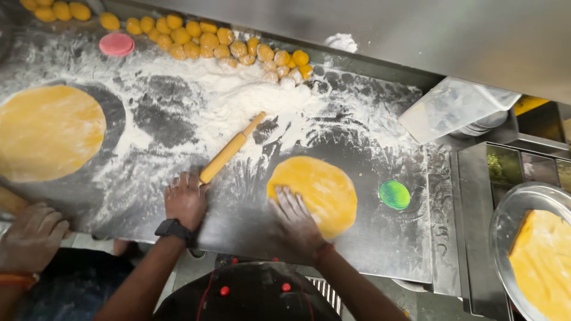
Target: The person rolls yellow dough balls into flat, round sheets on a floured stainless steel countertop using a wooden rolling pin. They repeatedly flatten, flip, and rotate the dough, occasionally dusting it with flour and using a green plastic scraper to lift and transfer the finished sheets to a metal tray.
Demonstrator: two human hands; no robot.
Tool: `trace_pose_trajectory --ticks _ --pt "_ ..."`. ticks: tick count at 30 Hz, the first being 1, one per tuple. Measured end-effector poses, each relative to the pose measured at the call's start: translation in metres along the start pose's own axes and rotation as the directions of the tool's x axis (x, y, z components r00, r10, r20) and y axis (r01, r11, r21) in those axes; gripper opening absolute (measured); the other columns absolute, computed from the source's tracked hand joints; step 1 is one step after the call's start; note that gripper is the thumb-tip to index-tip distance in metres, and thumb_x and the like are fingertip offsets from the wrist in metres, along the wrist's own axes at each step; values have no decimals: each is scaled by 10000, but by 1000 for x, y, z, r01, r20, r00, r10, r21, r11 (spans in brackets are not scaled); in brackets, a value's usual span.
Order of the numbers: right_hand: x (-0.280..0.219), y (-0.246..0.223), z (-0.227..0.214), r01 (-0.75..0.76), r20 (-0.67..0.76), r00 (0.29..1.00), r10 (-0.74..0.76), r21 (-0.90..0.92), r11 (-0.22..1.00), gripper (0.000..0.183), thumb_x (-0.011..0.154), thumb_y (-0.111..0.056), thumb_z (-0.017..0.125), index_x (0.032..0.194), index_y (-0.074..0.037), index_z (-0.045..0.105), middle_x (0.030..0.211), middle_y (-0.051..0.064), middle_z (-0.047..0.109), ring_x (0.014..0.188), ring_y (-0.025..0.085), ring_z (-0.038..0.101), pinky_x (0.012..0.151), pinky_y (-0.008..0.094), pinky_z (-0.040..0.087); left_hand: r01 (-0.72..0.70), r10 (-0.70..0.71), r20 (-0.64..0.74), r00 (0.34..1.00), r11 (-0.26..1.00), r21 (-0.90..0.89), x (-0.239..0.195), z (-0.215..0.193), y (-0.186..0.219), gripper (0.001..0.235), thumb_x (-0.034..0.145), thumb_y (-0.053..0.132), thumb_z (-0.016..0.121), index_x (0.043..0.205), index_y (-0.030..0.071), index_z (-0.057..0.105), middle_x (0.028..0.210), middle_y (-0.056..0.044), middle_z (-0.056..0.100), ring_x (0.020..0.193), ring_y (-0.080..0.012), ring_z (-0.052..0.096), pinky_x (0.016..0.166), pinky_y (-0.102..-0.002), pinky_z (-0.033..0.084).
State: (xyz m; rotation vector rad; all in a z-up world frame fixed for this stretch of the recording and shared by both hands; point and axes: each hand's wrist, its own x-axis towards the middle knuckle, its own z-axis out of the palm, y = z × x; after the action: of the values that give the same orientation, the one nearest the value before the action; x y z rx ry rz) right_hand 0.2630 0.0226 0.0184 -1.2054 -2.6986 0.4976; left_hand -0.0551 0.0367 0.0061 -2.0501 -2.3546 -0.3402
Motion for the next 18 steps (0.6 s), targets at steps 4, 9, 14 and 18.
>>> trace_pose_trajectory --ticks 4,9,14,18 --pt "-28 3 -21 33 89 996 -25 -84 996 877 870 -441 732 1574 -103 331 1657 168 224 1539 318 179 1217 582 105 20 -17 32 999 994 -104 5 17 -22 499 1017 378 582 1416 80 555 1215 -198 659 1046 -385 680 937 -599 493" --pt "18 19 -30 -182 -172 971 165 -93 979 887 830 -314 744 1562 -35 326 1674 234 199 1563 375 130 1230 558 146 13 -60 -111 992 923 -384 0 22 -48 423 947 297 629 1310 80 612 1170 -168 697 1016 -388 681 862 -515 517" --pt "166 2 12 -75 -454 886 94 60 995 734 980 -425 648 1583 -114 368 1692 116 293 1596 270 208 1304 476 132 -33 -134 -285 949 858 -513 2 14 -53 381 1000 281 643 1319 73 653 1101 -163 726 909 -348 708 780 -442 560" --pt "209 -13 19 -258 -115 960 256 -1 966 750 987 -492 551 1585 -99 323 1698 166 154 1568 334 96 1245 530 72 -6 -96 -190 977 879 -477 4 13 -48 380 1010 274 657 1344 93 672 1107 -160 743 783 -315 713 662 -422 558"
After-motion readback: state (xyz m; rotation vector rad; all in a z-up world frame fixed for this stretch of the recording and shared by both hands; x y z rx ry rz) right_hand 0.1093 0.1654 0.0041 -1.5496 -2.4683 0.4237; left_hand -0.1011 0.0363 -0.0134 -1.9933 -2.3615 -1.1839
